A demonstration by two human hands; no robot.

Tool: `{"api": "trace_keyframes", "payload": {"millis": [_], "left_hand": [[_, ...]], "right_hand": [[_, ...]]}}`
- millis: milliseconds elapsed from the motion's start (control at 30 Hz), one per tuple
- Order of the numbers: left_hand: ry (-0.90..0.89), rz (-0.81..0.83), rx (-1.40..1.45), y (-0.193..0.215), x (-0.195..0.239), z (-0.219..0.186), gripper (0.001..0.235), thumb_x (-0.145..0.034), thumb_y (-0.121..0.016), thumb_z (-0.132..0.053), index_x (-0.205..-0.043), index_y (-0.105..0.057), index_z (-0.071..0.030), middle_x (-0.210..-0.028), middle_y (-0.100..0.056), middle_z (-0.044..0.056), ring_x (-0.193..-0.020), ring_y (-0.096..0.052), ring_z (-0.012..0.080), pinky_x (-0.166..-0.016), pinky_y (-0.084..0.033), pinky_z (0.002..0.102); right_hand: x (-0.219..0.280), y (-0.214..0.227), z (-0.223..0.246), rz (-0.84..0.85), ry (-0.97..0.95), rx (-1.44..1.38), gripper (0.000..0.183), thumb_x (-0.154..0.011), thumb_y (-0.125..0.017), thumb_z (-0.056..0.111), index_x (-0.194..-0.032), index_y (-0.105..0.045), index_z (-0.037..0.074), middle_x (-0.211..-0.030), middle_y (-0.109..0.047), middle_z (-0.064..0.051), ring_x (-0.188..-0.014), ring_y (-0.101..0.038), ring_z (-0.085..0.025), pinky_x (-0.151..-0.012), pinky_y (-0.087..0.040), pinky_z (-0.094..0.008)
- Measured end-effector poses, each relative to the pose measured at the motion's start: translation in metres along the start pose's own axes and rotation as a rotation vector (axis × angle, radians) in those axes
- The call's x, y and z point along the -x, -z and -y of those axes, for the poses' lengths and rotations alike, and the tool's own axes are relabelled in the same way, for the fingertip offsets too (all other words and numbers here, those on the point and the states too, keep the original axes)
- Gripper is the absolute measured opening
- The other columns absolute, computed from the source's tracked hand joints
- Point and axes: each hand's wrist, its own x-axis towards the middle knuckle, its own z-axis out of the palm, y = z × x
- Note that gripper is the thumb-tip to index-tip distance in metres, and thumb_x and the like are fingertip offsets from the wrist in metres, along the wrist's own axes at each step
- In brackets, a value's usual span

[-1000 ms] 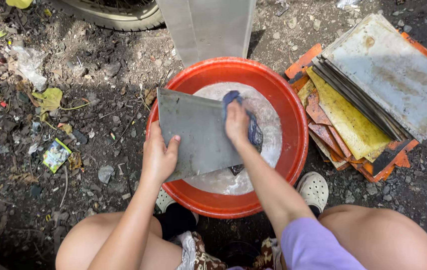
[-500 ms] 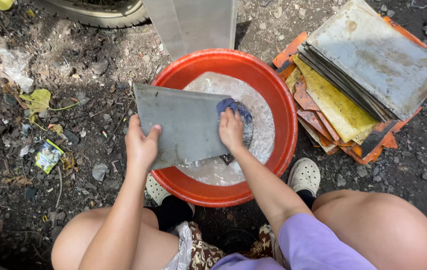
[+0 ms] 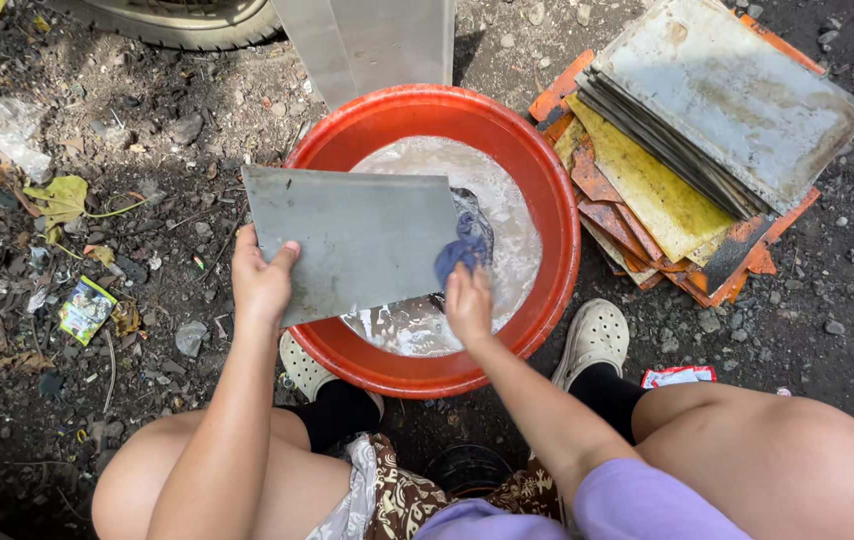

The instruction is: The person sits on the ground and scrubs rectangular metal sheets with a blue cloth over a red basin of soapy water. They repeatedly dip the cloth, wipe both sides of each sheet, and place cleaned sheets into a nearby stack.

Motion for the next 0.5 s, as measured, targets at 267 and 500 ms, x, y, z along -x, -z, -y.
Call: {"api": "trace_keyframes", "payload": {"millis": [267,500], "left_hand": [[-0.028,-0.017,-0.213,-0.026,0.018,-0.042,0.044,-0.093,-0.063,-0.001,-0.135,-0.051,-0.001,-0.119,-0.073,0.014,-0.108,-0.069,0.0178,-0.096,-0.051,0.029],[-0.101,0.018,-0.231,-0.031,0.026,-0.050,0.047,-0.093,-0.061,0.000,-0.138,-0.049,0.000,-0.121,-0.072,0.013,-0.109,-0.068,0.0164,-0.095,-0.052,0.030]], "right_hand": [[-0.004,-0.031,0.084,0.094,0.225,-0.154,0.044,-0.108,-0.046,0.027,-0.132,-0.062,-0.006,-0.147,-0.049,-0.035,-0.144,-0.041,-0.049,-0.117,-0.039,-0.049],[-0.102,-0.022,0.063,0.110,0.142,-0.132,0.044,-0.106,-0.044,0.030,-0.136,-0.060,0.003,-0.155,-0.038,-0.033,-0.133,-0.048,-0.050,-0.108,-0.045,-0.049]]}}
